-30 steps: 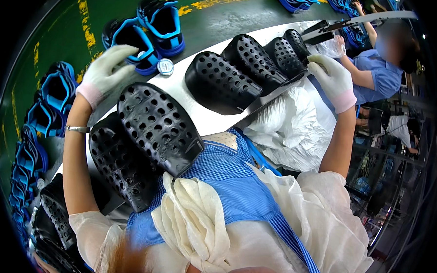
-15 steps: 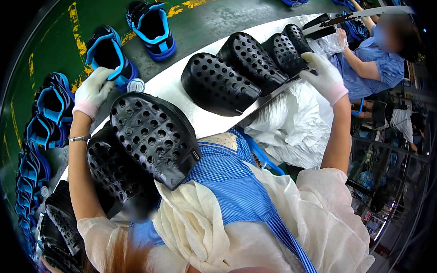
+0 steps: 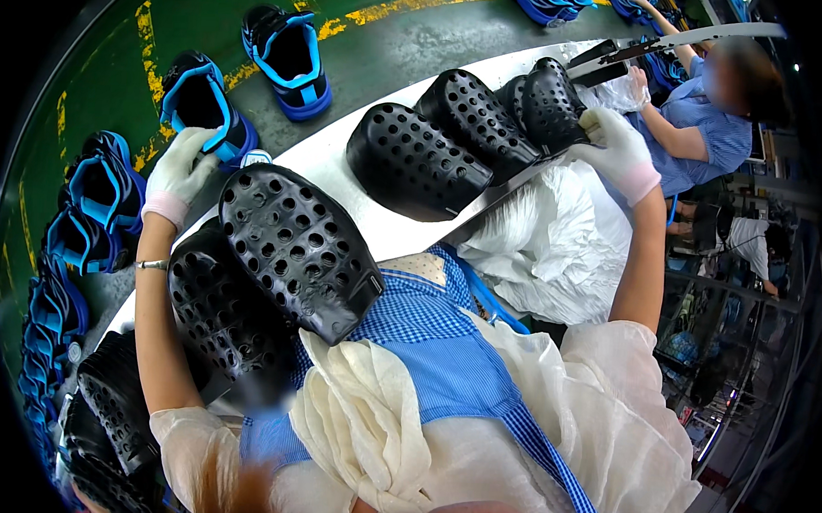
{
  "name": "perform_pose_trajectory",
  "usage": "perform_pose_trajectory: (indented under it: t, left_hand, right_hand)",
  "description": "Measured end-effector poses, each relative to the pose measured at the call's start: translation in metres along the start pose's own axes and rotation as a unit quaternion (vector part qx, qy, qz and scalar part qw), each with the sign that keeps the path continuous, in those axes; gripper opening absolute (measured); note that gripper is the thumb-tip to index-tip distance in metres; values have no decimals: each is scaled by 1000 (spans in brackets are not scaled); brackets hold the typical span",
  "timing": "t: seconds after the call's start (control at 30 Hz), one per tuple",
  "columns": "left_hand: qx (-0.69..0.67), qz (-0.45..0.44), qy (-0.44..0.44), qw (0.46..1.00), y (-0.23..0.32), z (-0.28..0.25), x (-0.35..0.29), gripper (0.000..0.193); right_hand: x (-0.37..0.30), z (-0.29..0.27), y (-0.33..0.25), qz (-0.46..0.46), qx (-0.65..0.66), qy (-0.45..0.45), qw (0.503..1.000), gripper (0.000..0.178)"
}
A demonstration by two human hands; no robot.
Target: The person picks up a black perforated shoe component and places it onto a blue and black shoe on an assembly line, using both hands to press and fit the pieces together. The person repeats this process for several shoes moving along the conveyor belt.
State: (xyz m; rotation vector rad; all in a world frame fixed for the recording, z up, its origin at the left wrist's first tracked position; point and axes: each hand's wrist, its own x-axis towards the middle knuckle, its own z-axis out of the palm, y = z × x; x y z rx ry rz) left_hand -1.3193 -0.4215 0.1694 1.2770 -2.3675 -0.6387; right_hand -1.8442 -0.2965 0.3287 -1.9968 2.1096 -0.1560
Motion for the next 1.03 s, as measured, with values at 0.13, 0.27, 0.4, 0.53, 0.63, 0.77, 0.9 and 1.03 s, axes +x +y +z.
perform_pose_trajectory:
  t: [0.13, 0.27, 0.4, 0.53, 0.63, 0.77, 0.9, 1.03]
  left_hand:
    - [-22, -17, -10, 1000, 6, -9, -3, 36]
    - [19, 47, 52, 997, 22, -32, -3, 40]
    - [-398, -56, 40, 915, 75, -66, 3, 52]
    - [-666, -12, 122, 735, 96, -75, 5, 58]
    - [-729, -9, 179, 660, 85, -88, -12, 50]
    - [-699, -71, 317, 637, 75, -94, -25, 46]
    - [-675, -106, 395, 615, 56, -83, -24, 40]
    - [-692, -83, 433, 571, 59, -79, -12, 25]
  right_hand:
    - [8, -25, -22, -45, 21, 46, 998, 36]
    - [37, -36, -88, -148, 76, 91, 982, 44]
    - [71, -22, -178, -299, 192, 43, 934, 43]
    - [91, -1, -267, -408, 228, -63, 882, 41]
    - [97, 18, -315, -407, 288, -123, 858, 37]
    - [112, 48, -340, -417, 275, -110, 859, 52]
    - [105, 65, -361, -378, 178, -136, 898, 61]
    - [111, 76, -367, -414, 116, -117, 895, 57]
